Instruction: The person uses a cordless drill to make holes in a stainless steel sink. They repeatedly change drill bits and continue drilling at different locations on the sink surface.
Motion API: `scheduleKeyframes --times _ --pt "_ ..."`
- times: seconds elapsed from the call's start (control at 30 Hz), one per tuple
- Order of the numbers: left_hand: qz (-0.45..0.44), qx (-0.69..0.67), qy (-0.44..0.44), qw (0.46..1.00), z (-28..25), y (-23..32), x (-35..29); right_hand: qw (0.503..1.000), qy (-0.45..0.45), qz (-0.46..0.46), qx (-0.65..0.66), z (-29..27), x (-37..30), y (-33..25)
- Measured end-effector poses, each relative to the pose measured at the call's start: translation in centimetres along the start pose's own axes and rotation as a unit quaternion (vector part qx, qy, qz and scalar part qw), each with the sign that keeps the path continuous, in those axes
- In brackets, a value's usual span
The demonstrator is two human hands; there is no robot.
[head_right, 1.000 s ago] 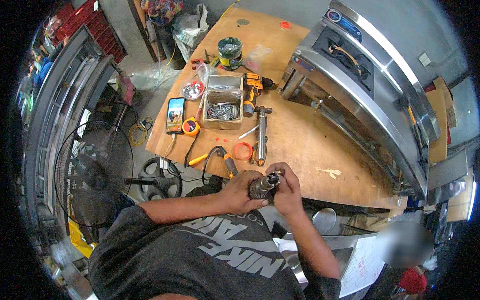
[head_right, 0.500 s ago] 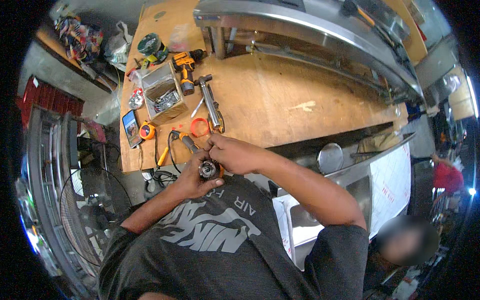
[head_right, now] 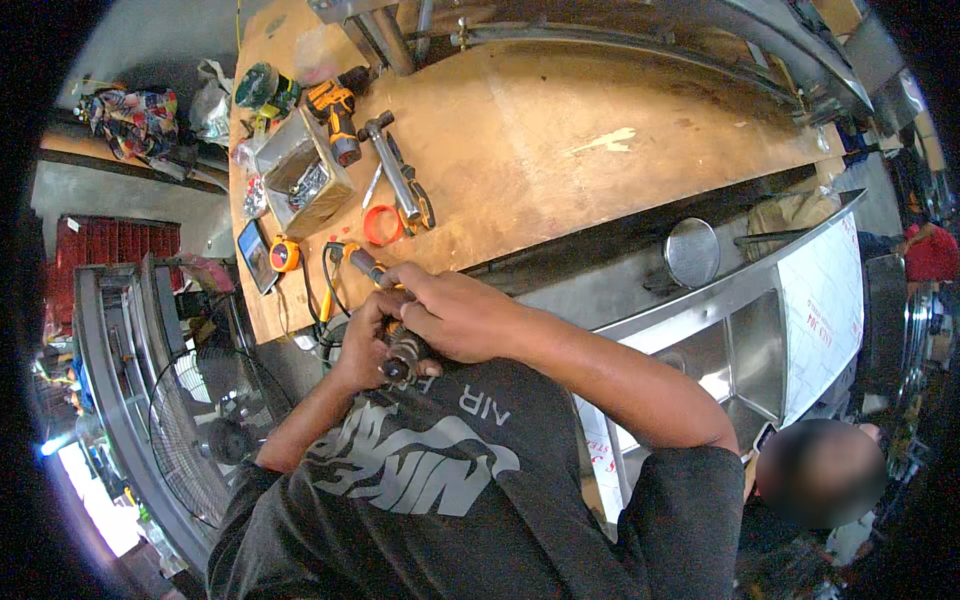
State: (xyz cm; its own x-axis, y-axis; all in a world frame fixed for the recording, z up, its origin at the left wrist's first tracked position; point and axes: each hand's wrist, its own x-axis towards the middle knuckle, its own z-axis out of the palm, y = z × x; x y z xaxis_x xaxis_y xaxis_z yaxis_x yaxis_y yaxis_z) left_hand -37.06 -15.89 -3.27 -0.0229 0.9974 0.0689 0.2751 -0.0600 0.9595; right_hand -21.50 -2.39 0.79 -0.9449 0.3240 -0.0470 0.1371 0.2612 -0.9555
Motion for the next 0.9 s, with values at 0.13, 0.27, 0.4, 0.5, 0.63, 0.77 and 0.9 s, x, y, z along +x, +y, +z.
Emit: scheduleKeyframes --times 0.13,0.27,0.4,0.5,0.63,0.77,0.9 --pt "0.007 0.060 -0.017 0.998 0.2 0.4 -0.5 0.979 -0.136 0.151 0.006 -1.4 -0.1 -2.5" --pt "0.017 0.113 -0.060 0.992 -0.3 0.4 0.7 0.981 -0.047 0.187 0.024 -0.2 0.1 -2.2" --pt "0.090 0.181 0.036 0.979 -0.4 0.1 2.2 0.975 0.019 0.219 -0.035 -0.1 0.2 -2.6" --pt "0.004 0.183 -0.062 0.981 -1.1 1.2 3.8 0.967 -0.026 0.240 -0.086 -1.6 1.3 -3.7" --pt "0.054 0.173 -0.025 0.983 -0.8 0.1 3.4 0.965 -0.103 0.236 -0.037 -2.0 1.8 -2.6" --pt "0.095 0.147 0.000 0.984 -0.9 -0.3 2.9 0.979 -0.075 0.181 -0.052 -1.0 1.4 -2.0" --pt "0.091 0.166 -0.008 0.982 -0.5 -0.9 2.6 0.980 -0.004 0.200 0.019 -0.3 -0.4 -0.8"
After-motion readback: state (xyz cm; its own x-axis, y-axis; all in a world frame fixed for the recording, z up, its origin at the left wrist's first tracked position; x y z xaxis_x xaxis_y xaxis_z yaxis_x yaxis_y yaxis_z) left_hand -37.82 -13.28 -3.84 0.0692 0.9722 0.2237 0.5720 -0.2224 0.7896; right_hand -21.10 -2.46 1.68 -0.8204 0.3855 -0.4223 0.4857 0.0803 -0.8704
